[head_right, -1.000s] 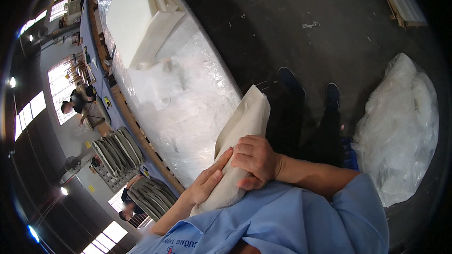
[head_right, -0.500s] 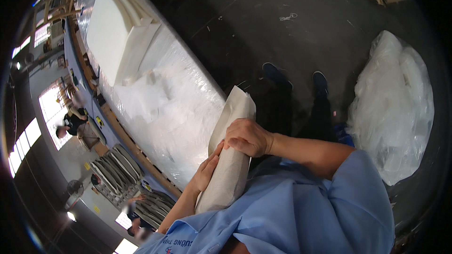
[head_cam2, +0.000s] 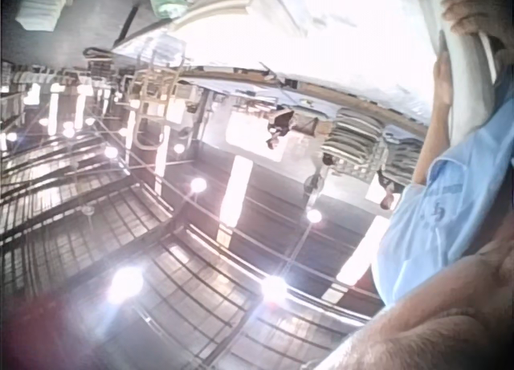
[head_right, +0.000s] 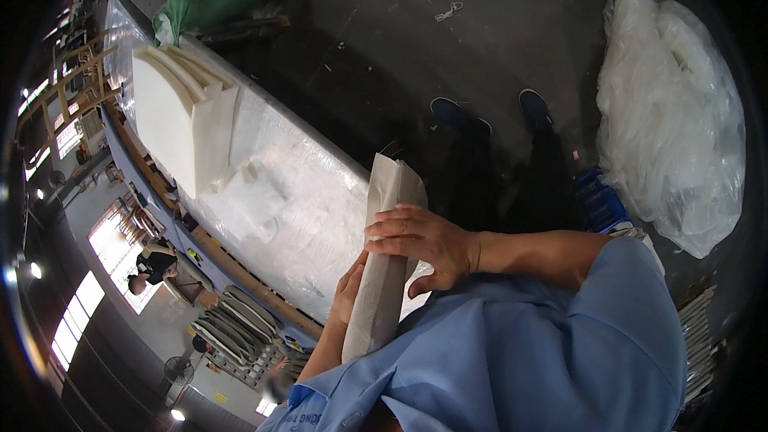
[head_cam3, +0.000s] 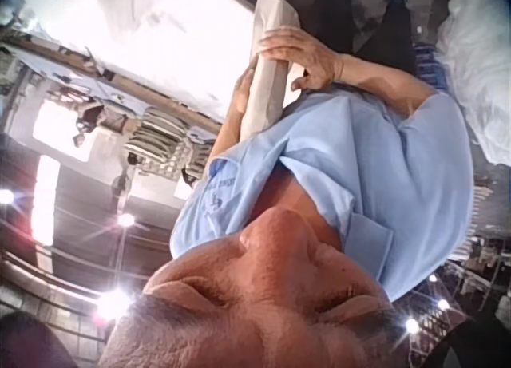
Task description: The person inserts a white foam insert into a fabric pillow cover, adjusts the edges, and smooths the surface. The person repeats this process with multiple pillow covers and foam inserts on a large work table.
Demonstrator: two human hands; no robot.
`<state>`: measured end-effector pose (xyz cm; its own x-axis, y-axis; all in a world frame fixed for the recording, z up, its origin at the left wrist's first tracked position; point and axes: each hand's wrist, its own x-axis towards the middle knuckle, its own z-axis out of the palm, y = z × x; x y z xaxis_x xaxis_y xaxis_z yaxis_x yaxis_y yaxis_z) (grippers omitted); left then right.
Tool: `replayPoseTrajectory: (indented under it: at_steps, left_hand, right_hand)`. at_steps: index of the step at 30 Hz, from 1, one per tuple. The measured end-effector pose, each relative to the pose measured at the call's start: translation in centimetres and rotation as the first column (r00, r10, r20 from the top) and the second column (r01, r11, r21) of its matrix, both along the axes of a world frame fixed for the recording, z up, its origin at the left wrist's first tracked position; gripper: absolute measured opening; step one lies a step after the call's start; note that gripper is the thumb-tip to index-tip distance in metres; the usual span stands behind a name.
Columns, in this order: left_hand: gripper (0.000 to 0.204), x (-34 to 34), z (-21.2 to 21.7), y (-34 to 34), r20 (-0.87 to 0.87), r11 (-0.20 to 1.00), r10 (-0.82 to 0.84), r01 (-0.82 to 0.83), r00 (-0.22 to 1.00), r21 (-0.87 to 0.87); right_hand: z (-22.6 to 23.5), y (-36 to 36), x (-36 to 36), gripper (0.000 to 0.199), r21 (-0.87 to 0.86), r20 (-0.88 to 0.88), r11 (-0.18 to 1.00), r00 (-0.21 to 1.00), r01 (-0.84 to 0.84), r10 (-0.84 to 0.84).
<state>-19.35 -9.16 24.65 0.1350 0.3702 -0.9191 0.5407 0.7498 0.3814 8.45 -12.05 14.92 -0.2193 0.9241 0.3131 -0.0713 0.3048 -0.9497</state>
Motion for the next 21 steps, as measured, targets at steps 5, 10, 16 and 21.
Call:
replayPoseTrajectory:
  at_steps: [5,10,16,21]
  left_hand:
    - [0.047,5.2,7.7,3.6,-0.158,0.961,0.038,0.007,0.987,0.277]
    - [0.086,11.4,16.8,6.3,-0.279,0.635,-0.522,0.586,0.806,0.504]
    - [0.069,11.7,15.4,5.5,-0.736,0.406,-0.494,0.871,0.463,0.275]
    - [0.048,12.5,14.9,5.7,-0.754,0.436,-0.452,0.856,0.476,0.279]
  right_hand:
    - [0.0,1.0,-1.8,0.085,0.077,-0.032,0.996,0.998,0.053,-0.05]
    - [0.6,3.3,-5.1,0.088,0.142,-0.1,0.979,0.986,0.144,-0.13]
    - [0.8,5.6,-6.9,0.077,0.19,-0.041,0.962,0.98,0.197,-0.193]
    - [0.0,6.3,-7.2,0.063,0.211,-0.082,0.954,0.977,0.212,-0.198]
